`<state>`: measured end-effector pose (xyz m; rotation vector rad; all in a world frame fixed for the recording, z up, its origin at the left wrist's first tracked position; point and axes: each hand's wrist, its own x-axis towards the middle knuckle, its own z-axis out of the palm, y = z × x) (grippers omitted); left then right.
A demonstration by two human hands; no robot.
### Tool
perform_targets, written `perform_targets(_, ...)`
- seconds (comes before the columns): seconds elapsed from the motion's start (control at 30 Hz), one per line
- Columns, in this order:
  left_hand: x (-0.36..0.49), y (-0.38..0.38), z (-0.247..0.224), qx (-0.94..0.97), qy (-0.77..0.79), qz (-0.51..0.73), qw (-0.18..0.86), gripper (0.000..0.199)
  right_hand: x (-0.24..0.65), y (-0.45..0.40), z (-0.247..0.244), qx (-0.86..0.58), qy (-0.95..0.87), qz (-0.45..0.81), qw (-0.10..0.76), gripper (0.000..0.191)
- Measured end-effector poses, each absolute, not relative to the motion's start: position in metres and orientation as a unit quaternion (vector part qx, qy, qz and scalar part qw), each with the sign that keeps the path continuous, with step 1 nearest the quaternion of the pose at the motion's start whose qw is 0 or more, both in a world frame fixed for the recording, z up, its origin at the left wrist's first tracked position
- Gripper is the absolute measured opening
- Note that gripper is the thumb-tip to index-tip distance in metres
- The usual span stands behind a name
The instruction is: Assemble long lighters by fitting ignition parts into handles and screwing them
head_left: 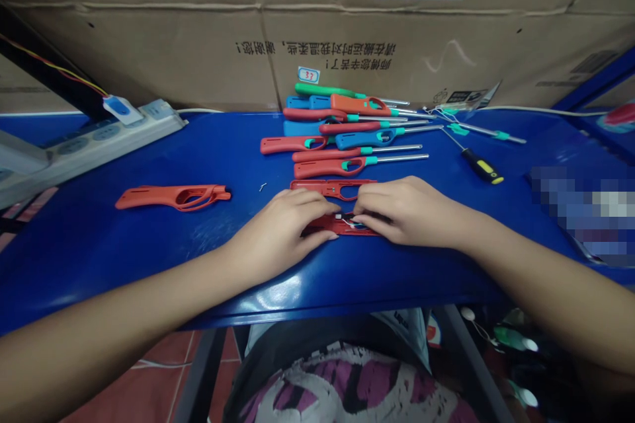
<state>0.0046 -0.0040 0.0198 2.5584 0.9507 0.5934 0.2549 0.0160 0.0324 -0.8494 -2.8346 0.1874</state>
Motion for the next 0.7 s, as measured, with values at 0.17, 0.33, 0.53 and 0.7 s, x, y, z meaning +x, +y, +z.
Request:
perform_targets(0.17, 0.0065, -0.0071, 0.0168, 0.910, 0.315, 0.215, 0.160, 0.028, 0.2537, 0.0135, 0.0347, -0.269, -0.961, -0.005, 0.070, 0.019)
perform_targets(0.33, 0.0069, -0.0100, 0.0120, 0.922, 0.305, 0.205, 0.126, 0.031, 0.2551, 0.0119, 0.0374, -0.243, -0.967, -0.061, 0.045, 0.015)
perform_targets(0.53, 0.0074, -0.0102, 0.0114, 0.919, 0.294, 0.214, 0.150, 0.032, 0.2574, 0.0126, 0.0395, -0.214, -0.971, -0.095, 0.043, 0.010)
perform_targets(0.7, 0.0072, -0.0098, 0.0115, 0.917, 0.294, 0.223, 0.151, 0.030, 0.2546, 0.0117, 0.0375, -0.200, -0.972, -0.113, 0.040, 0.013)
